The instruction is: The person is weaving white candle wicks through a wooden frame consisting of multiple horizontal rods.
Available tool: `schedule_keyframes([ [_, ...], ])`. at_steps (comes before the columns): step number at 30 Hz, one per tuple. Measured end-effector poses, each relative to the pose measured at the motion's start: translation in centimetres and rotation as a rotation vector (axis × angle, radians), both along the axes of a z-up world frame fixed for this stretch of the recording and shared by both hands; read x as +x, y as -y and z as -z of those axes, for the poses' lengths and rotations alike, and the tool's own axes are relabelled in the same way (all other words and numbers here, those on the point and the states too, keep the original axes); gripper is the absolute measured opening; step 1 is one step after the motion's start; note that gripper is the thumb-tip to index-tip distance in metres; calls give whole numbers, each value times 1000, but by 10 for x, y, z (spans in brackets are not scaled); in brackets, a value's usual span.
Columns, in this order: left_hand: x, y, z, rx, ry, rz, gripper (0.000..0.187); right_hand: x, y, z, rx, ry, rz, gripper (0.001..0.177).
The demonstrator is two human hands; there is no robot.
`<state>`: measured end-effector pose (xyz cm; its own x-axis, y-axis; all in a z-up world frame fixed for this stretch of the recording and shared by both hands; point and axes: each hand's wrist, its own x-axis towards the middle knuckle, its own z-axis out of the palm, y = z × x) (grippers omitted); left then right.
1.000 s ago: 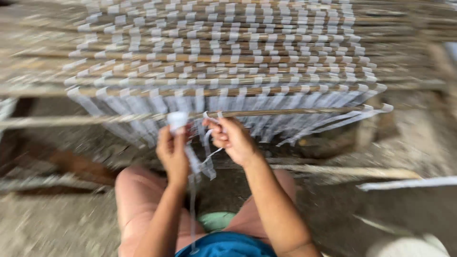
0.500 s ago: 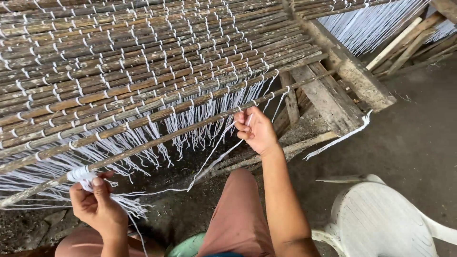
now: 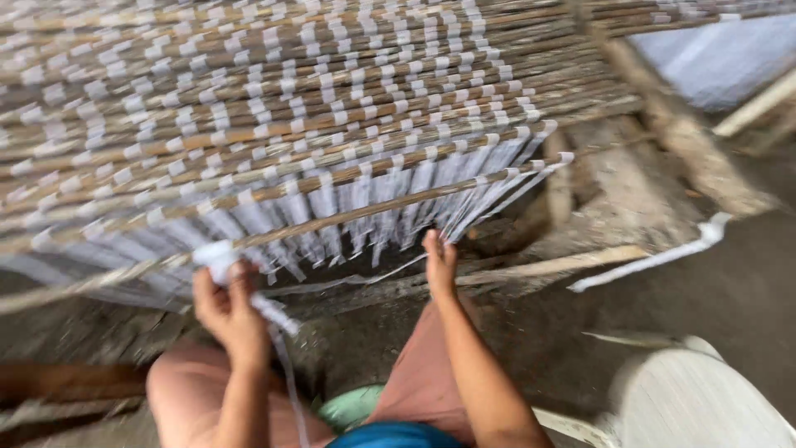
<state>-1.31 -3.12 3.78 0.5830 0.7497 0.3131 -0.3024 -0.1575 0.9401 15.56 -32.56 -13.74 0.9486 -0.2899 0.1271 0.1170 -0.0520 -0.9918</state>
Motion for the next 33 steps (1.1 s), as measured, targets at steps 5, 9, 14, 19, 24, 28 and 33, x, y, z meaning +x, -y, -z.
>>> schedule_keyframes([
  [5, 6, 1, -3, 17, 41, -49, 5, -39, -15, 98, -315, -317, -207, 52],
  [9, 11, 5, -21, -30, 109, 73, 6, -75, -17, 110, -940, -759, -677, 59],
  [14, 4, 6, -22, -76, 126, 117, 10, -76, -110, -22, -790, -601, -1201, 34],
  [19, 7, 13, -11, -102, 180, 119, 18, -94, -189, -165, -156, 169, -765, 16],
  [24, 11, 14, 1, -68, 155, 61, 22, -103, -215, -213, 55, 264, -739, 5],
  [28, 11, 15, -6, -94, 143, 54, 21, -94, -202, -202, 141, 225, -715, 12],
  [33, 17, 13, -1, -97, 204, 83, 21, -85, -182, -213, 807, -69, -1040, 20],
])
